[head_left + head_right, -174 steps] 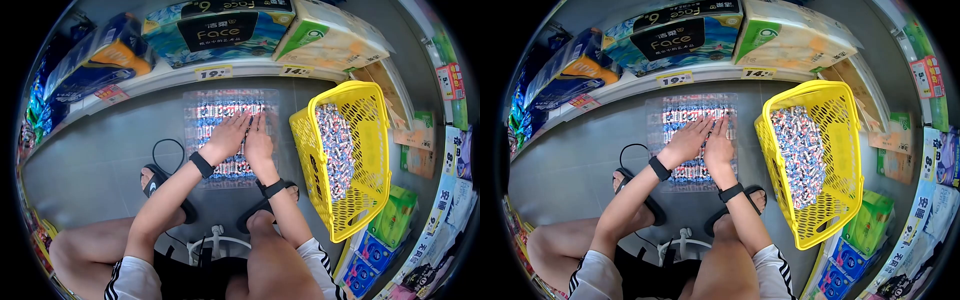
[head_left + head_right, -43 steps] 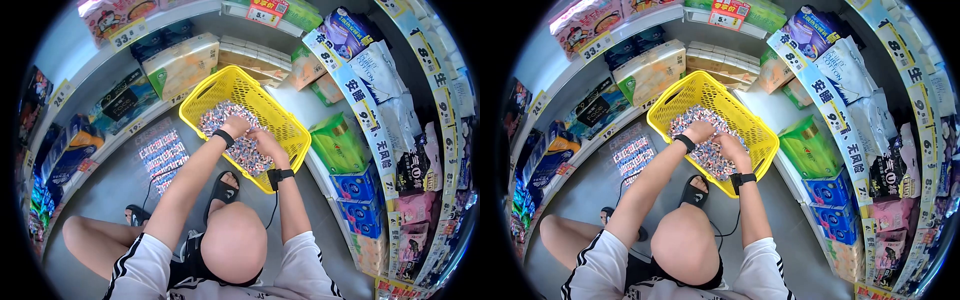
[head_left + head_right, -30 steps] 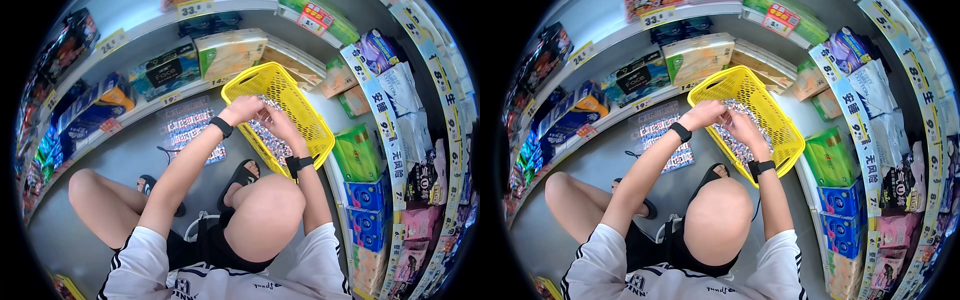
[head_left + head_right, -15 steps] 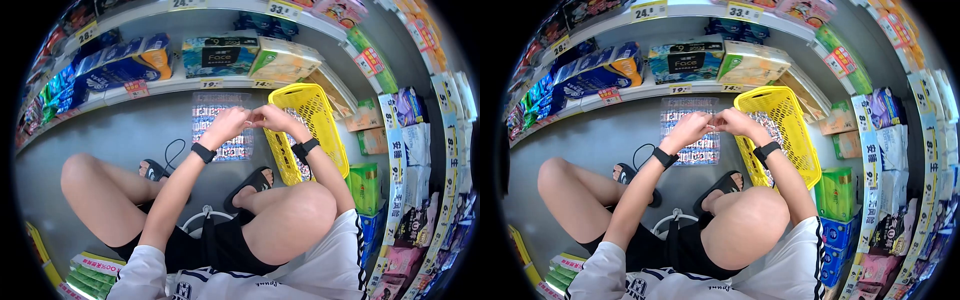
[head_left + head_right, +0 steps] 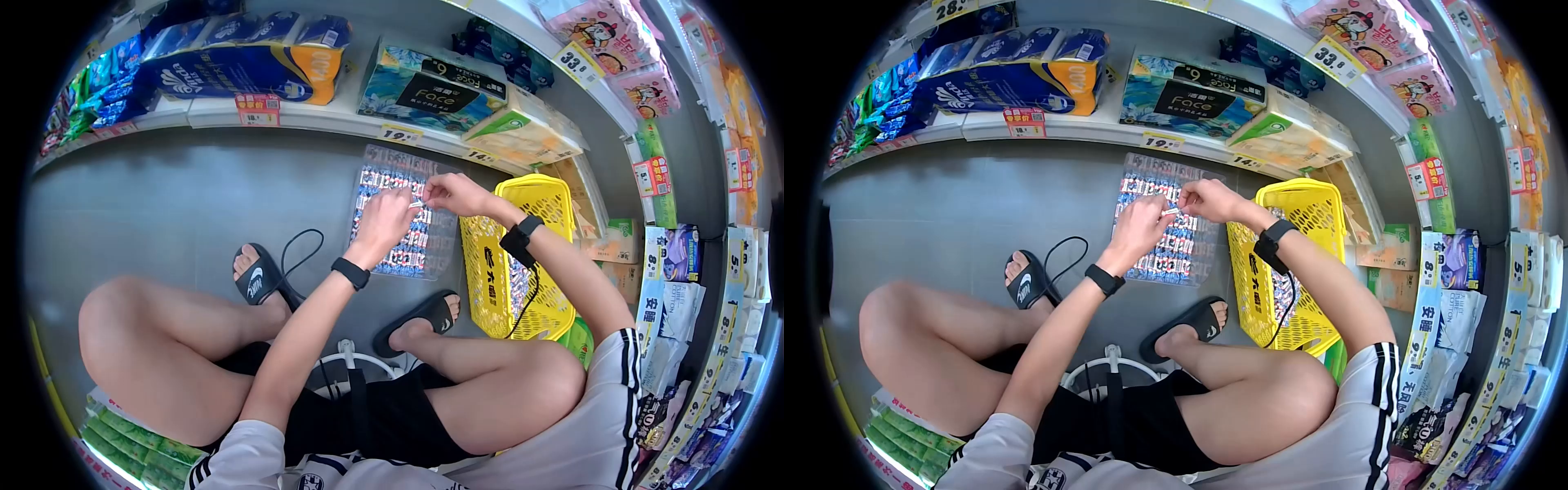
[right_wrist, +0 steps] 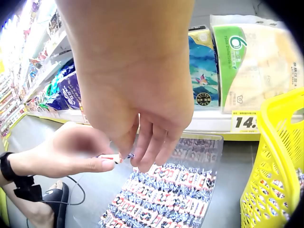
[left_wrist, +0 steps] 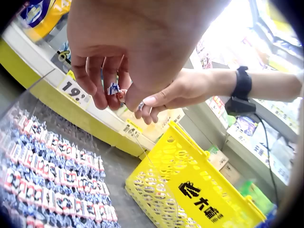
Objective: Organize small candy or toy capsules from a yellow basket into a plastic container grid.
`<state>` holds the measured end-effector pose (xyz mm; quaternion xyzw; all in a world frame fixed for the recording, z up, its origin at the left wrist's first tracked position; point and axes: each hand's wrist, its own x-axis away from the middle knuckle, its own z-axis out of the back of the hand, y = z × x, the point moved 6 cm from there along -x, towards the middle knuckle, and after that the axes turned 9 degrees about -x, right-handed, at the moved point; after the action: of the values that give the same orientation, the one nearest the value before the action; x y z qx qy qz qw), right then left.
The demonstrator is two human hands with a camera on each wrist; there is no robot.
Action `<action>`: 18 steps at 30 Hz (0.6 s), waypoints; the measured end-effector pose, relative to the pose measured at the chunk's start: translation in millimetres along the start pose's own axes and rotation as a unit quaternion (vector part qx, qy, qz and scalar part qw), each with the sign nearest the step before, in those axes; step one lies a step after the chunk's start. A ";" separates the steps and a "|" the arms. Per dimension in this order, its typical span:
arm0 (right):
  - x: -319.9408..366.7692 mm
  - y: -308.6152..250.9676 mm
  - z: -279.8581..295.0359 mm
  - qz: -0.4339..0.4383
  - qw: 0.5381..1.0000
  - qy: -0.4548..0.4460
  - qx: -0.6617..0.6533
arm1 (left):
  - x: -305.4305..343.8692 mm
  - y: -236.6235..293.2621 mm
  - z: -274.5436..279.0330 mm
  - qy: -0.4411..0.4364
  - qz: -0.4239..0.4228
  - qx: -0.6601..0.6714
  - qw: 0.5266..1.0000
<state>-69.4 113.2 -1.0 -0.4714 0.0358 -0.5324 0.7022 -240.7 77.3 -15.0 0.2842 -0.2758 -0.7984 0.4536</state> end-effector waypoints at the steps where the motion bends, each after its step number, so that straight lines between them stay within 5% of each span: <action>1: -2.6 9.8 -2.3 -0.022 1.000 -0.008 -0.018 | 3.8 1.6 -3.2 0.011 0.013 -0.010 1.000; 7: -54.5 40.4 -31.1 -0.096 0.994 -0.008 -0.052 | 24.2 -9.8 -27.3 0.033 0.085 -0.024 0.996; 9: -79.4 46.8 -46.8 -0.104 0.967 -0.005 -0.233 | 25.5 -23.0 -29.7 0.060 0.123 -0.043 0.990; 11: -94.7 44.9 -56.2 -0.108 0.966 -0.021 -0.234 | 23.8 -34.8 -35.2 0.078 0.128 -0.062 0.987; 18: -91.7 68.8 -89.9 -0.212 0.921 0.044 -0.323 | 33.3 -65.5 -64.6 -0.069 0.238 -0.126 0.961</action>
<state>-109.4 127.9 -140.3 -0.6452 0.1360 -0.6489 0.3798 -246.7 64.8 -111.9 0.0954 -0.2637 -0.7129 0.6428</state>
